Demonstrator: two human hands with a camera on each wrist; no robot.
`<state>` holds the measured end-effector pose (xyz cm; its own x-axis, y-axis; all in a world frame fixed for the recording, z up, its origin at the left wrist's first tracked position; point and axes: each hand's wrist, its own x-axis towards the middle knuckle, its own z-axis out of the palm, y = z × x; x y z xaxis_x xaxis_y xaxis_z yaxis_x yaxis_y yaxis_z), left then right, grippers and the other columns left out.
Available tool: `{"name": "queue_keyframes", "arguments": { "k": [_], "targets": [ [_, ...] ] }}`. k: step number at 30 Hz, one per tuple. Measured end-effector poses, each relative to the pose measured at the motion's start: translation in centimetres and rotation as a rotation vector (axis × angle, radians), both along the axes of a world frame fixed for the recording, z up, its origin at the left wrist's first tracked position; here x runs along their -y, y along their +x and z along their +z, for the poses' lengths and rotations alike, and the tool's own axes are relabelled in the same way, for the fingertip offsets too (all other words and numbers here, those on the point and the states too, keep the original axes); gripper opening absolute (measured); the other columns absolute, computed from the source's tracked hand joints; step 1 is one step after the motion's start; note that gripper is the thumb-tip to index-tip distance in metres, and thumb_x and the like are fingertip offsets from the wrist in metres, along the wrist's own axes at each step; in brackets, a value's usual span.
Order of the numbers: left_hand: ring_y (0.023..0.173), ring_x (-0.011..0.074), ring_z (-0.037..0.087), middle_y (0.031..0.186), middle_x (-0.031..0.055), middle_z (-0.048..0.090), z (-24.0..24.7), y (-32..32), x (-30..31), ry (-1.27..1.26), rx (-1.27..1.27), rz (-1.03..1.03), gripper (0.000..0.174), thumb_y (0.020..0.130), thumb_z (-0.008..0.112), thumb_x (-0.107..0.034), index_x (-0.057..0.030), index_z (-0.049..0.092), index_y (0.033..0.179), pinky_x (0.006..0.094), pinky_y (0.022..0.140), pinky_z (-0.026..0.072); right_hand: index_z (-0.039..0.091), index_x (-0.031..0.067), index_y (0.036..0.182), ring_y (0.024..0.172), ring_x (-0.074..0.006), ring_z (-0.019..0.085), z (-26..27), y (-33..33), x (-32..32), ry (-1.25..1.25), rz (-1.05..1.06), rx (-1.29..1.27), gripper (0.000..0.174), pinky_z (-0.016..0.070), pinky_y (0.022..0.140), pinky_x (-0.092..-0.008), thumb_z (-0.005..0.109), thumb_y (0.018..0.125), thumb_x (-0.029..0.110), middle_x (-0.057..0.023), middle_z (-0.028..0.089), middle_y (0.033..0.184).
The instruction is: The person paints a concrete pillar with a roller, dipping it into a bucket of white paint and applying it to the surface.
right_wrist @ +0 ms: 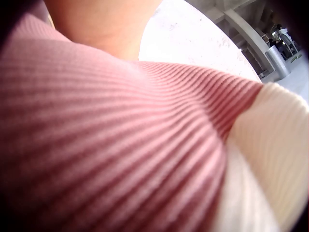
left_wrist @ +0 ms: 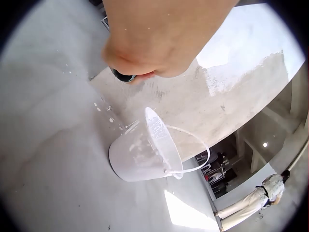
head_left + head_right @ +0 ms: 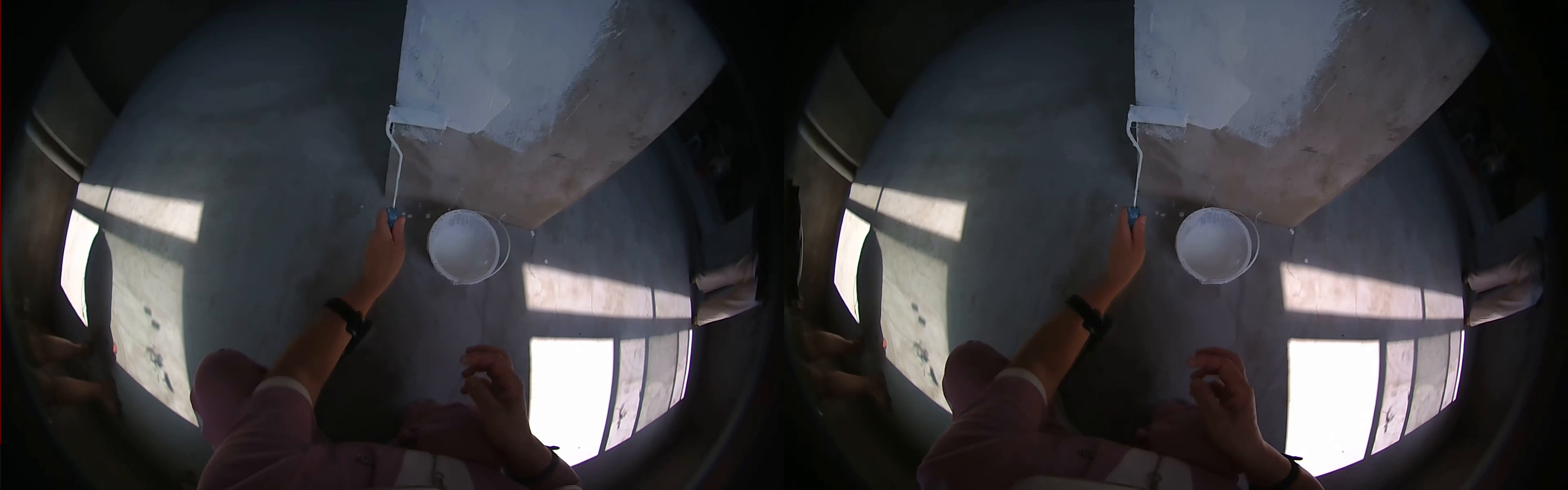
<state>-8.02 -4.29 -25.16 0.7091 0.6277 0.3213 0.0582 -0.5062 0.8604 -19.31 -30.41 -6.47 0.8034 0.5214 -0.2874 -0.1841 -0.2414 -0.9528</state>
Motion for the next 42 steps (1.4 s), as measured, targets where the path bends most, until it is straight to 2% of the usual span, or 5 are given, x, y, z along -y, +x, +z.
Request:
{"name": "queue_keyframes", "arguments": {
  "k": [4, 13, 25, 33, 42],
  "targets": [
    [0.078, 0.0479, 0.06, 0.079, 0.0249, 0.061, 5.9, 1.5, -1.3, -0.102, 0.004, -0.033, 0.022, 0.099, 0.05, -0.023, -0.0022, 0.044, 0.099, 0.051, 0.06, 0.0443, 0.06, 0.0055, 0.112, 0.097, -0.0117, 0.056, -0.4, 0.2, 0.0, 0.015, -0.007, 0.008, 0.026, 0.0492, 0.076, -0.024, 0.056, 0.088, -0.003, -0.0087, 0.047, 0.125],
    [0.075, 0.0471, 0.061, 0.077, 0.0238, 0.062, -1.7, -1.3, -0.9, 0.008, -0.183, -0.065, 0.02, 0.098, 0.051, -0.021, -0.0022, 0.044, 0.101, 0.0507, 0.058, 0.0458, 0.06, 0.0058, 0.112, 0.099, -0.0129, 0.056, -0.2, 0.3, -0.3, 0.001, -0.004, 0.005, 0.029, 0.0502, 0.078, -0.0266, 0.054, 0.086, -0.005, -0.0089, 0.047, 0.126],
    [0.077, 0.0487, 0.061, 0.081, 0.0273, 0.063, 2.1, 0.7, -1.3, 0.074, -0.122, -0.027, 0.027, 0.098, 0.05, -0.026, -0.0024, 0.045, 0.111, 0.0529, 0.061, 0.0481, 0.061, 0.0063, 0.112, 0.098, -0.011, 0.056, -0.2, 0.2, -0.3, -0.007, -0.005, -0.005, 0.027, 0.0495, 0.076, -0.0237, 0.057, 0.087, -0.004, -0.0084, 0.047, 0.126],
    [0.08, 0.0493, 0.061, 0.084, 0.0291, 0.064, -5.3, -1.4, -1.2, 0.027, -0.184, -0.071, 0.028, 0.098, 0.051, -0.026, -0.0018, 0.044, 0.109, 0.0545, 0.063, 0.0476, 0.061, 0.0067, 0.113, 0.099, -0.0114, 0.056, -0.6, -0.1, 0.2, 0.012, -0.003, 0.011, 0.027, 0.0496, 0.076, -0.0241, 0.057, 0.088, -0.003, -0.0083, 0.047, 0.126],
    [0.077, 0.0486, 0.061, 0.079, 0.027, 0.063, 4.0, 1.0, -0.6, 0.062, -0.022, -0.071, 0.023, 0.099, 0.05, -0.023, -0.0018, 0.044, 0.108, 0.0538, 0.061, 0.0475, 0.06, 0.0063, 0.113, 0.098, -0.0107, 0.056, -0.3, -0.1, 0.0, 0.004, 0.001, 0.016, 0.027, 0.0494, 0.076, -0.0241, 0.056, 0.088, -0.003, -0.0084, 0.047, 0.126]
  ]
}}
